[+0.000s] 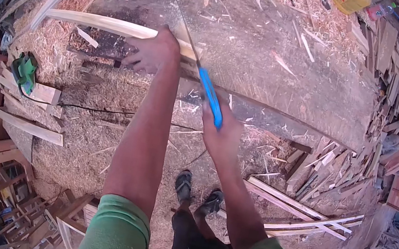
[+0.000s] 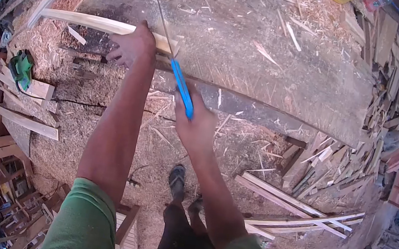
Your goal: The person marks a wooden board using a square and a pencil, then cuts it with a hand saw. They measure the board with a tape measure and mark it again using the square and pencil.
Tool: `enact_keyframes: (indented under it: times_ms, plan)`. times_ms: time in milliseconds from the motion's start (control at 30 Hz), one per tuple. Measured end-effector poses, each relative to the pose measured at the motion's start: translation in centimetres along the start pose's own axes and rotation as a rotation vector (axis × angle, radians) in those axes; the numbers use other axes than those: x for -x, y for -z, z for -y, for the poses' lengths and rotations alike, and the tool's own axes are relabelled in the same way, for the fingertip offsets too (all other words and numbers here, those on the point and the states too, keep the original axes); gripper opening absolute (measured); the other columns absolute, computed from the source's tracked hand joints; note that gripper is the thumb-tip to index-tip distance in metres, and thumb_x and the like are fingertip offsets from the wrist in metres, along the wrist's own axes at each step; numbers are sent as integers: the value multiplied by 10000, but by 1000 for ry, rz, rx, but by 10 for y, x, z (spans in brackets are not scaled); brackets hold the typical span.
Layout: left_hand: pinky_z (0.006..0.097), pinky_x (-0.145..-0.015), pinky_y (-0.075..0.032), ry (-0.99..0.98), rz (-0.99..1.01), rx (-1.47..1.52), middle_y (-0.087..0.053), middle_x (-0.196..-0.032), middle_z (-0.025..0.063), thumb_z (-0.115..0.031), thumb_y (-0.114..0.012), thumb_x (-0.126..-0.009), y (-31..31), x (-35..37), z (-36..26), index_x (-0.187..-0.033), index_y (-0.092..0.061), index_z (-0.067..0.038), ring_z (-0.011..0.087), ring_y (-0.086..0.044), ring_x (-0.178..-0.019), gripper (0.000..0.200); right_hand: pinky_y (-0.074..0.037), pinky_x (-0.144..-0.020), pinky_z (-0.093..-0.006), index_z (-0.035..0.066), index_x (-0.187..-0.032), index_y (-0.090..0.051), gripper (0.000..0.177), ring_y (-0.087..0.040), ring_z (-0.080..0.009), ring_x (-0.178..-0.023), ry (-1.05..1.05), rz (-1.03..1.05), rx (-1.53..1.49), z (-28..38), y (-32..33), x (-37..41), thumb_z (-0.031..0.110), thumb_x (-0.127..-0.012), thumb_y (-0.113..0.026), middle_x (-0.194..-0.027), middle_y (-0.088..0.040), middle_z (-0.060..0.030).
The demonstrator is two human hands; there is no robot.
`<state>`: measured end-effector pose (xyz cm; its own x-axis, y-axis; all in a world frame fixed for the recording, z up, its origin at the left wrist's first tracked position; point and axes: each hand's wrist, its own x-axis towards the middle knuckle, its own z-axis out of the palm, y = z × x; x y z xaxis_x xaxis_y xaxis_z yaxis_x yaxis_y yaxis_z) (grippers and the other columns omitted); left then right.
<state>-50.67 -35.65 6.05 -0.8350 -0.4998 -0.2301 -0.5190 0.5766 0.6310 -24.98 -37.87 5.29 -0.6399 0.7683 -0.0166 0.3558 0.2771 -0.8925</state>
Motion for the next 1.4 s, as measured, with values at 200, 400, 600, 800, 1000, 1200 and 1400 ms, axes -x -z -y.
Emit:
enact_keyframes:
  times_ms: [200,400,600,800,1000,1200,1400]
  plan:
    - [607,-1077,-507,-6,27,31,-53,-1669,502,-561,-801,-881,3,3,-4,-1713,-174,-88,614,-397,-1441,1145,-642,-758,-342,44,-1393,-705,394,-824,-256,-862,93,-11,31,-66,65,129,148,-1013,-722,-1107,-812,-196]
    - [604,-1082,-509,11,-15,-40,-70,-1667,495,-563,-803,-881,-1,-1,-4,-1715,-180,-87,592,-406,-1449,1144,-582,-650,-424,40,-1373,-696,400,-788,-299,-742,93,8,-10,6,-20,-39,150,-991,-731,-905,-772,-194]
    - [589,-1084,-515,-5,7,21,-75,-1664,497,-523,-788,-888,5,3,-2,-1718,-212,-98,590,-418,-1428,1096,-633,-783,-362,22,-1403,-693,408,-809,-210,-878,-1,35,0,-58,65,123,192,-1033,-699,-1125,-827,-143]
    - [590,-1094,-506,-12,-7,6,-64,-1656,506,-515,-795,-880,2,1,-1,-1722,-194,-97,603,-410,-1421,1115,-619,-720,-367,36,-1407,-689,414,-802,-209,-815,-27,17,24,-22,1,10,215,-1035,-723,-967,-802,-185]
    - [598,-1109,-484,24,-3,18,-75,-1663,495,-524,-808,-870,3,3,-2,-1723,-196,-127,614,-363,-1458,1123,-614,-742,-355,25,-1405,-692,405,-803,-216,-843,37,1,19,-13,9,18,206,-1043,-711,-1010,-799,-198]
    - [629,-1149,-446,14,8,41,-44,-1669,488,-561,-820,-858,-5,0,3,-1722,-174,-118,644,-338,-1475,1167,-609,-741,-340,20,-1392,-703,389,-787,-185,-820,22,-1,56,-55,53,108,149,-1026,-707,-1061,-815,-174]
    - [610,-1083,-506,24,36,15,-42,-1690,474,-538,-787,-889,11,9,-5,-1726,-203,-119,607,-323,-1493,1103,-588,-663,-366,39,-1377,-699,397,-775,-249,-720,30,8,80,3,-4,-10,226,-1027,-731,-871,-771,-181]
